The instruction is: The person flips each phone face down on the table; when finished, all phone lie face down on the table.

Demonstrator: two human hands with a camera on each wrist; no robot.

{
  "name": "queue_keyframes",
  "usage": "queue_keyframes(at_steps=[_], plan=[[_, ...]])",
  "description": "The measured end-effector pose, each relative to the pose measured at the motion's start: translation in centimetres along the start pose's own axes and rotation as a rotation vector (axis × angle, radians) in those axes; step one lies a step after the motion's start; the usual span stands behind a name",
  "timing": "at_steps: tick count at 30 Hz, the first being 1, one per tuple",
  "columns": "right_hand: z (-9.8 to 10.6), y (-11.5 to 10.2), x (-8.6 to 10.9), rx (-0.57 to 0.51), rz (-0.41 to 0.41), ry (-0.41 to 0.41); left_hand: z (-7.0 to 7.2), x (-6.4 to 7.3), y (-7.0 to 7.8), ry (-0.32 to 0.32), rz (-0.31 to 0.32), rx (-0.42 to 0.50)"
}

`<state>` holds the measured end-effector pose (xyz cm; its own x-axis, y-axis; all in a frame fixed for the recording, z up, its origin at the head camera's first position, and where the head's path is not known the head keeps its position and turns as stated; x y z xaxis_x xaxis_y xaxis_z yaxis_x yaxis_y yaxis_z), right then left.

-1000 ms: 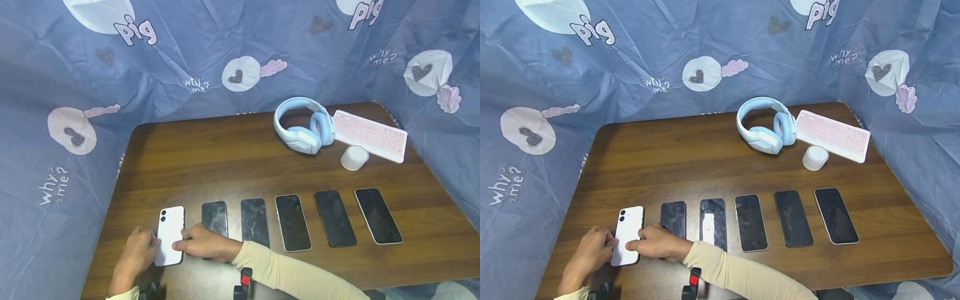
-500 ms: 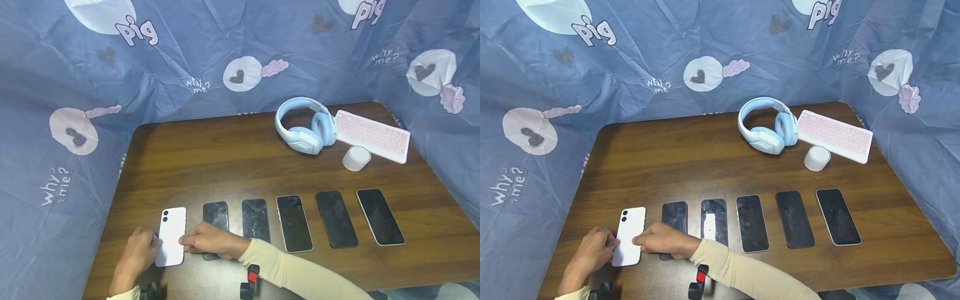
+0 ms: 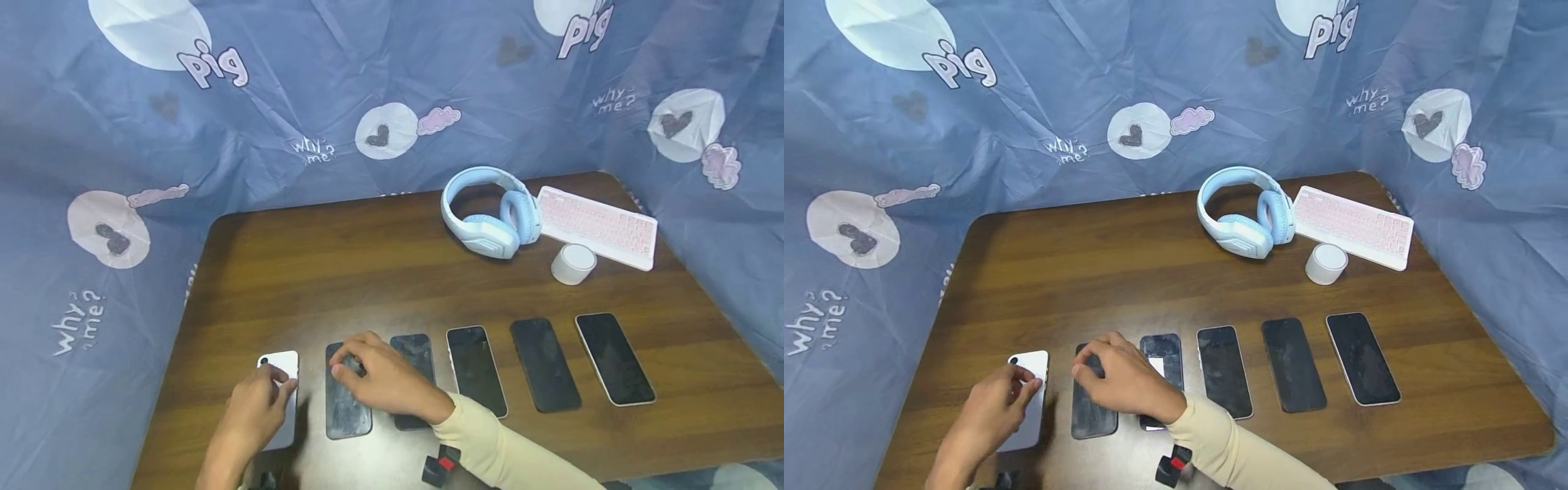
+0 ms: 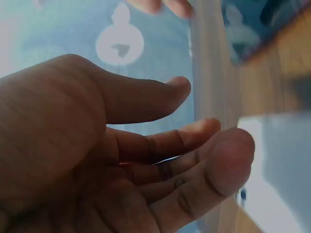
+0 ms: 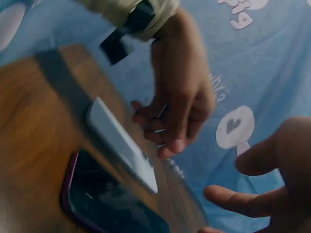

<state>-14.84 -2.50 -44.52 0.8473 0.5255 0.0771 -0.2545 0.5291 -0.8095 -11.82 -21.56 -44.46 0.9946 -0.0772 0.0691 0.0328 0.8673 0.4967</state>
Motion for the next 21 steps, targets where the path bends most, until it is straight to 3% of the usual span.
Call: queue_keyframes(at_steps=[5,11,21], plan=[[-0.6,0.8,0.5,0.129,-0.037,0.013,-1.9,-0.8,2.3,-0.081,-0.058,0.028],[-1.2,1.3,0.8,0.104,-0.068,0.023,-4.2,-1.1,2.9,-0.229,0.001,0.104],[-1.3,1.7,1.0,0.042,-0.091,0.037,-5.0,-1.3,3.3,-0.2,-0.038,0.097]])
Point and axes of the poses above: each hand's wrist, its own x-axis away from the middle knuckle, its own z-axis out of the back of the hand, y = z × x, the point moved 7 cm from there along -x, towards the middle knuckle, and after that the axes turned 2 degrees about -z, right-handed, at the moved point
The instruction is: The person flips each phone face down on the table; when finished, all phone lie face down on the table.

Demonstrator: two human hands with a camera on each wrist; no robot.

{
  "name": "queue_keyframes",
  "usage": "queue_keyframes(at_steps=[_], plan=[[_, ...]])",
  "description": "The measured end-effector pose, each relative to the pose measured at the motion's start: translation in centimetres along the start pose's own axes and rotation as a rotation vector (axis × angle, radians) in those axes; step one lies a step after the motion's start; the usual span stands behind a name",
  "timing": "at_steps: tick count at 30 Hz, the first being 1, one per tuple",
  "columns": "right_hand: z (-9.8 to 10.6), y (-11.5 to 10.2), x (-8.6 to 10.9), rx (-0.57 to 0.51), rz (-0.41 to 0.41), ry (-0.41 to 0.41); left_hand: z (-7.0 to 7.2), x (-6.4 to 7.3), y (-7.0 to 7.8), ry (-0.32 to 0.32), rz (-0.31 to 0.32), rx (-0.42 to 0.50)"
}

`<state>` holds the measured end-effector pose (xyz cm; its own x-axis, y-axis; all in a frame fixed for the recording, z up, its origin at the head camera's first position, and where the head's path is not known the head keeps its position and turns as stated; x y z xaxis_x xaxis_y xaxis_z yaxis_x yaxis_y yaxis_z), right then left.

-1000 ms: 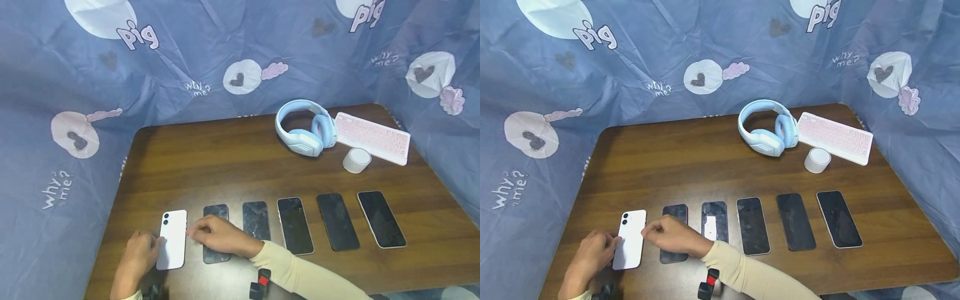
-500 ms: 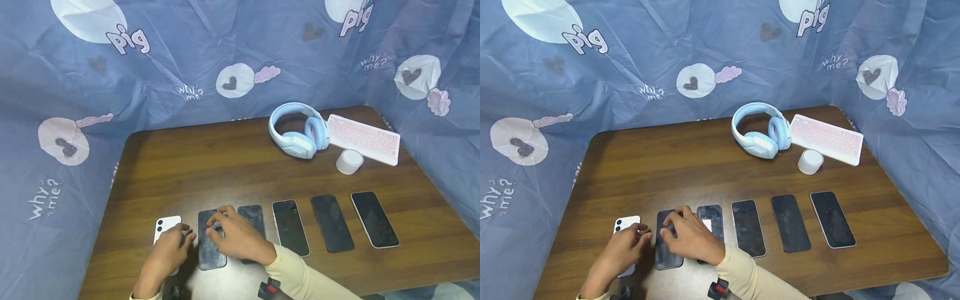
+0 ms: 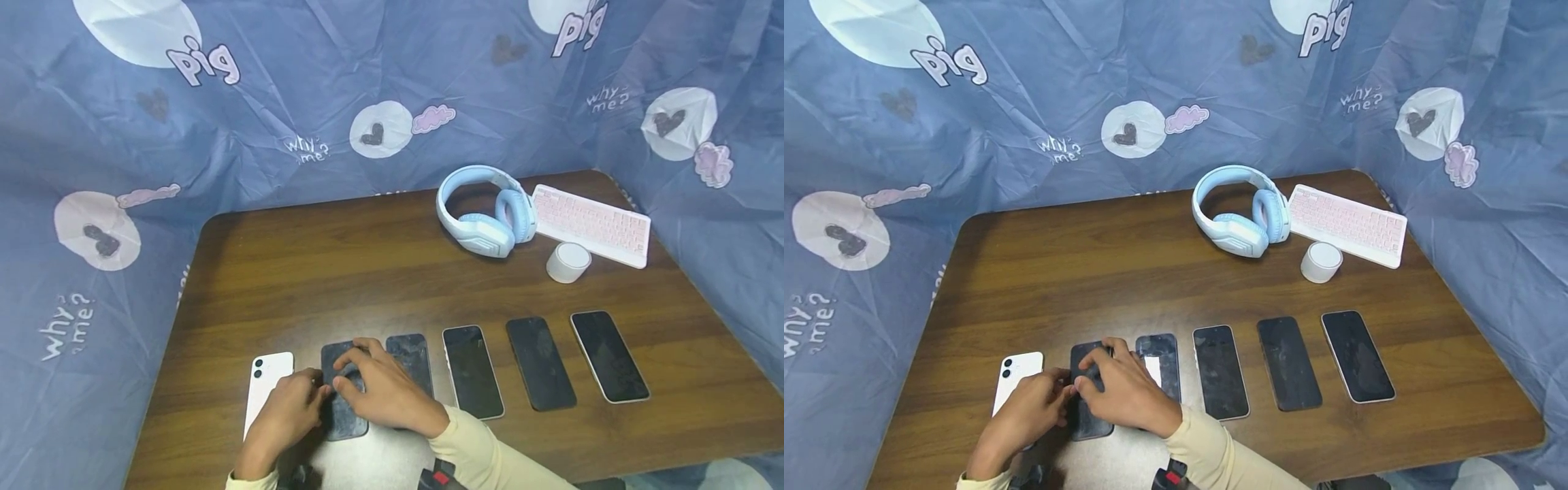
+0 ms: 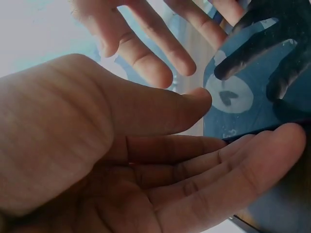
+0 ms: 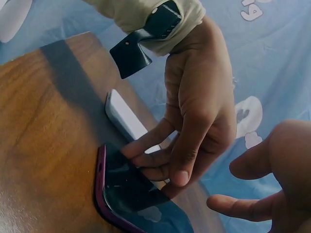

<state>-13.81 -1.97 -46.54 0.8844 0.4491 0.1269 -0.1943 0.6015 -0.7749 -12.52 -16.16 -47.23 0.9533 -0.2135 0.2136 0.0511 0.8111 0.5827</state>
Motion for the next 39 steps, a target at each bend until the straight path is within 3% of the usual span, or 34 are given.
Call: queue_keyframes(at_steps=[14,18,27,33,39], plan=[[0.1,1.1,-0.1,-0.143,-0.046,0.064,0.1,-0.2,0.4,0.048,-0.06,-0.084],[0.2,1.4,-0.2,-0.251,-0.054,0.071,0.1,-0.3,0.6,0.039,-0.056,-0.111],[0.3,1.5,-0.4,-0.47,-0.071,0.073,0.1,-0.4,0.4,-0.01,0.007,-0.063],[-0.2,1.1,-0.7,-0.697,-0.083,0.065,0.4,-0.2,0.4,0.007,0.014,-0.018],[-1.1,0.9,-1.0,-0.824,-0.102,0.013,0.7,-0.1,0.2,0.012,0.049,-0.014]])
Point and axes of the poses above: each hand's wrist, its own x-axis away from the middle knuckle, its own z-axis out of the back of the hand, y = z × x, the point moved 7 cm from there along -x, towards the middle knuckle, and after that the axes turned 2 degrees about -z, right-handed, at the moved point
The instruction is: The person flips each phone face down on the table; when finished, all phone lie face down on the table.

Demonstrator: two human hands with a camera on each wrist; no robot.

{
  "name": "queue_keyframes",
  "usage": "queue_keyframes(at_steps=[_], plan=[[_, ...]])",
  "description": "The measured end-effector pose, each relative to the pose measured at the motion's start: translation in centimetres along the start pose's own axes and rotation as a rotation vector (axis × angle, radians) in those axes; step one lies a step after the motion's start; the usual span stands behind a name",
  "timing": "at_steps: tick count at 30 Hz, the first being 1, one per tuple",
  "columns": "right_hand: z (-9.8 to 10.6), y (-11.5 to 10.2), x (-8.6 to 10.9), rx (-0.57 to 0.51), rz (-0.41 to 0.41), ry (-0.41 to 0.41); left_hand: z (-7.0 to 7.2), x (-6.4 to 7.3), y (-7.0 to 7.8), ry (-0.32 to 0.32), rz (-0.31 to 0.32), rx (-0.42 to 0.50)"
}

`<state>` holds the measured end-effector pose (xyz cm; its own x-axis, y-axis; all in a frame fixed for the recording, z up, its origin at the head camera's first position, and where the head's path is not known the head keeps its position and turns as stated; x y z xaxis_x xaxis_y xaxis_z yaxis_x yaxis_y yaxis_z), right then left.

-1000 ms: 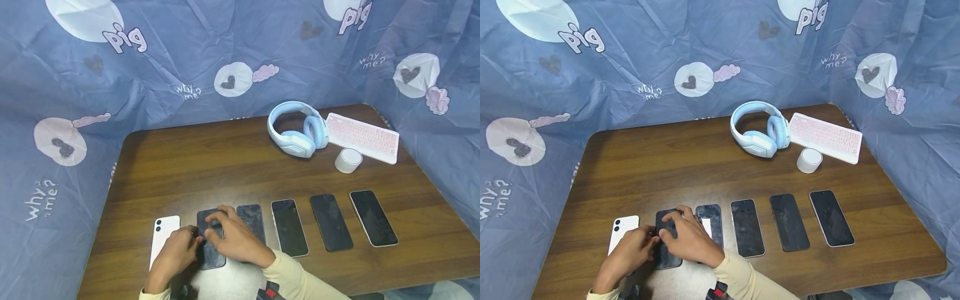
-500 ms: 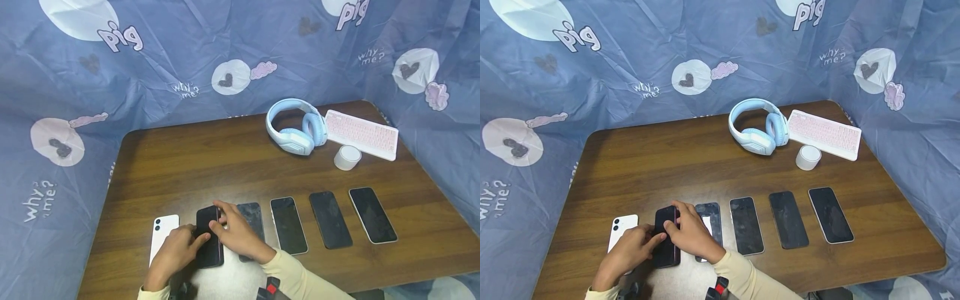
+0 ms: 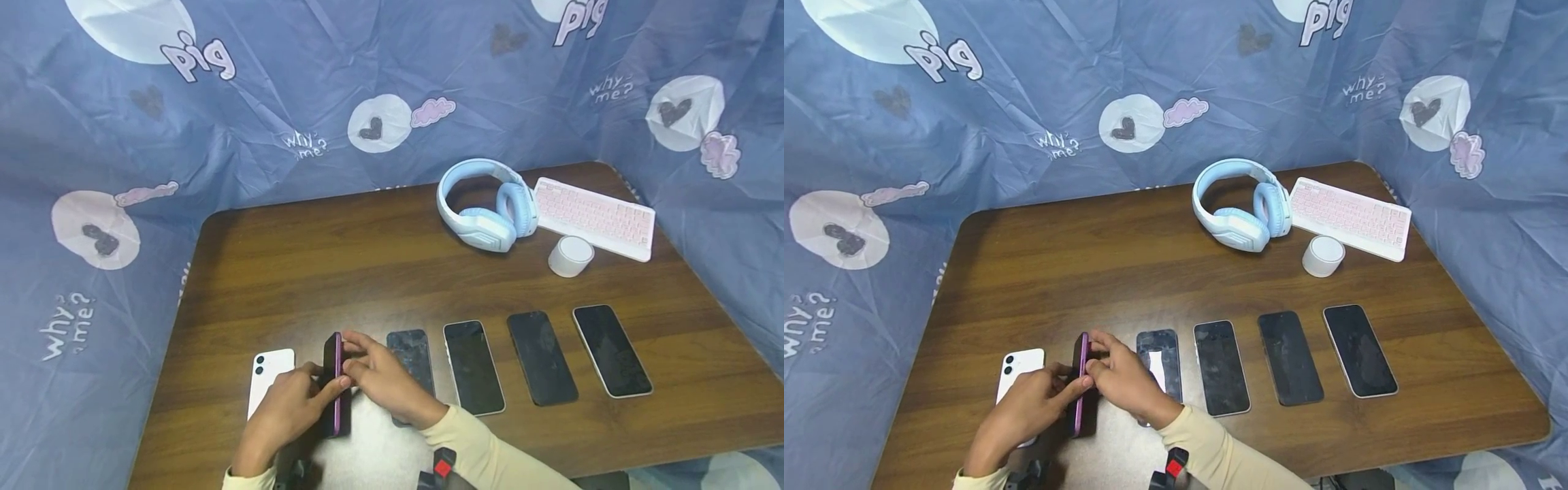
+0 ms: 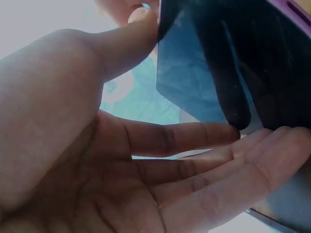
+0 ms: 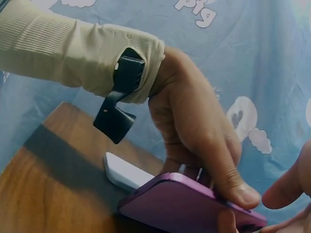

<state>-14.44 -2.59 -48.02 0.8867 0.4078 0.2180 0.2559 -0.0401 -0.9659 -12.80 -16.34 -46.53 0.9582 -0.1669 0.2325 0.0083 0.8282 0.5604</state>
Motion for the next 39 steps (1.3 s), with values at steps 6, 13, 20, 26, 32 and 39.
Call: queue_keyframes(at_steps=[6,13,20,26,32,39], plan=[[-1.2,1.0,-0.2,-0.157,-0.054,-0.074,0.7,0.4,0.5,0.014,-0.02,-0.014],[-1.7,2.4,-0.3,-0.179,-0.12,-0.1,1.6,0.9,0.9,0.034,-0.032,-0.007],[-1.6,2.8,-0.7,-0.158,-0.127,-0.096,2.5,1.0,0.6,0.093,-0.058,-0.03],[-1.5,2.8,-0.8,-0.16,-0.126,-0.095,3.3,1.2,0.5,0.131,-0.065,-0.058],[-1.5,3.0,-0.9,-0.159,-0.138,-0.109,3.7,1.4,0.4,0.093,-0.021,-0.007],[-1.4,3.3,-1.1,-0.131,-0.142,-0.11,3.7,1.2,-0.1,0.09,-0.003,-0.001]])
Point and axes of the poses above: each hand's wrist, its own x-axis away from the middle knuckle, its own z-axis out of the back of the hand, y = z × x, the point moved 7 cm from there along -x, towards the middle knuckle, and after that the axes turned 2 degrees about -z, right-handed, at the moved point
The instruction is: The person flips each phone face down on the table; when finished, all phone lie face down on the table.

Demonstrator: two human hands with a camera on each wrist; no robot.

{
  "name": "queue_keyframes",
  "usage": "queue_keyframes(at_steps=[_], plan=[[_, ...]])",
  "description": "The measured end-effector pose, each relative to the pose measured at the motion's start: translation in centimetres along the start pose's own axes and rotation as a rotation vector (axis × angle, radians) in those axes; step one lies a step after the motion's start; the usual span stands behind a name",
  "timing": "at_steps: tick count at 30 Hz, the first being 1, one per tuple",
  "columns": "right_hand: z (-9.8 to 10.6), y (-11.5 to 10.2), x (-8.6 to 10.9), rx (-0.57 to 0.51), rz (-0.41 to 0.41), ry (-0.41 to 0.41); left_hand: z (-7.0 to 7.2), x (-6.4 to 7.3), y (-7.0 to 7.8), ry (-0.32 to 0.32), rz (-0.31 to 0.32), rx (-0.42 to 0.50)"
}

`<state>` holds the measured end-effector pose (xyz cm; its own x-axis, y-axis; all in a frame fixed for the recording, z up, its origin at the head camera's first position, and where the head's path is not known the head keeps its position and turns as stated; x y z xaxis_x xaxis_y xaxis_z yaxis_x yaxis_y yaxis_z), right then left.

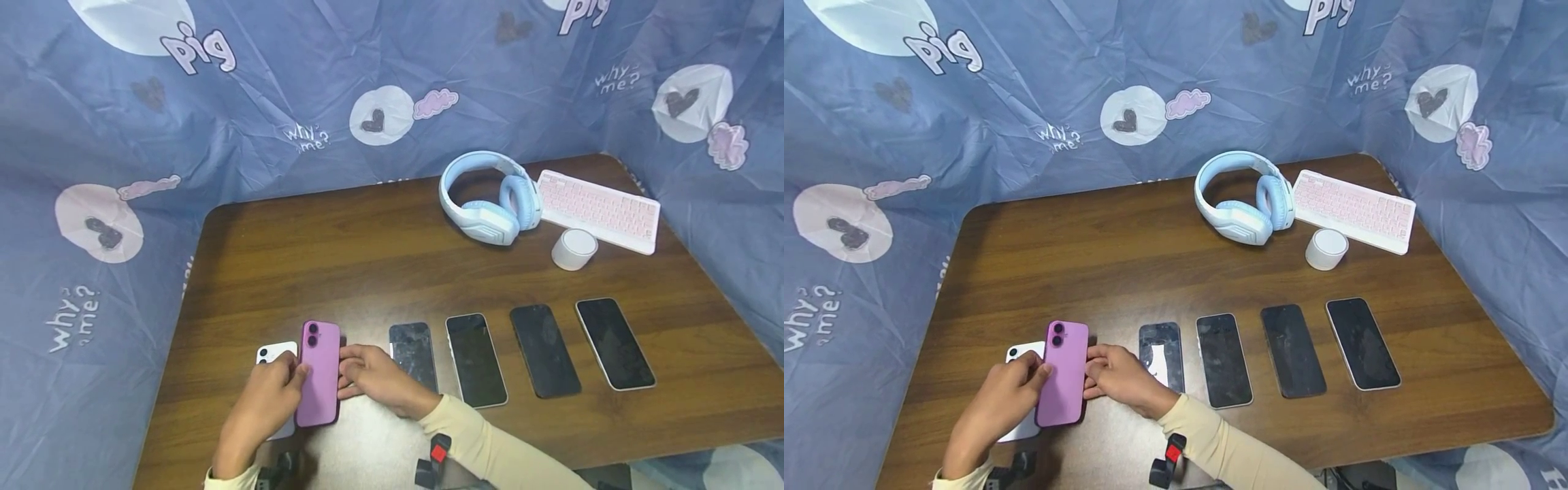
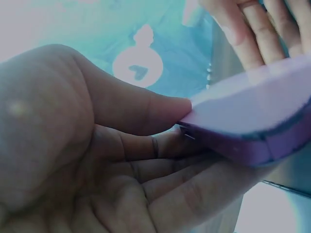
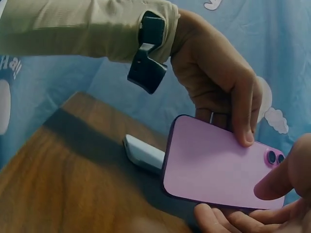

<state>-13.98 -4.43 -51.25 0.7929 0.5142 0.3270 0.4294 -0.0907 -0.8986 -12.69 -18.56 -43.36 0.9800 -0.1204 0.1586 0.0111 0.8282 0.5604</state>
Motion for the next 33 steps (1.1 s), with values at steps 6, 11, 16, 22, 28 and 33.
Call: queue_keyframes(at_steps=[6,11,16,22,28,33], plan=[[0.6,-0.4,0.0,0.114,0.029,0.053,-0.4,-0.5,-0.8,-0.009,-0.013,-0.017],[0.9,-1.6,0.5,0.378,0.085,0.09,-1.3,-0.9,-1.7,-0.068,0.044,0.018],[1.2,-2.5,0.8,0.641,0.144,0.106,-2.1,-1.2,-2.2,-0.091,0.027,-0.025],[1.3,-2.9,1.1,0.84,0.174,0.119,-2.7,-1.7,-2.2,-0.052,-0.082,-0.124],[1.4,-3.0,1.0,0.917,0.181,0.124,-3.1,-2.1,-2.0,-0.079,-0.079,-0.171],[1.5,-3.0,1.0,0.932,0.156,0.117,-3.9,-2.2,-2.1,-0.149,-0.018,-0.197]])
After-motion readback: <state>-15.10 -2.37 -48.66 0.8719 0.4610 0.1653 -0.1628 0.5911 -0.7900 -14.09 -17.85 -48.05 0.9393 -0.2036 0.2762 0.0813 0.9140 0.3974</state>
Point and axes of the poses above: each hand's wrist, its own x-axis away from the middle knuckle, its own z-axis out of the back of the hand, y = z × x, the point moved 7 cm from there along -x, towards the middle knuckle, and after that the axes turned 2 degrees about -z, right-handed, at the moved point
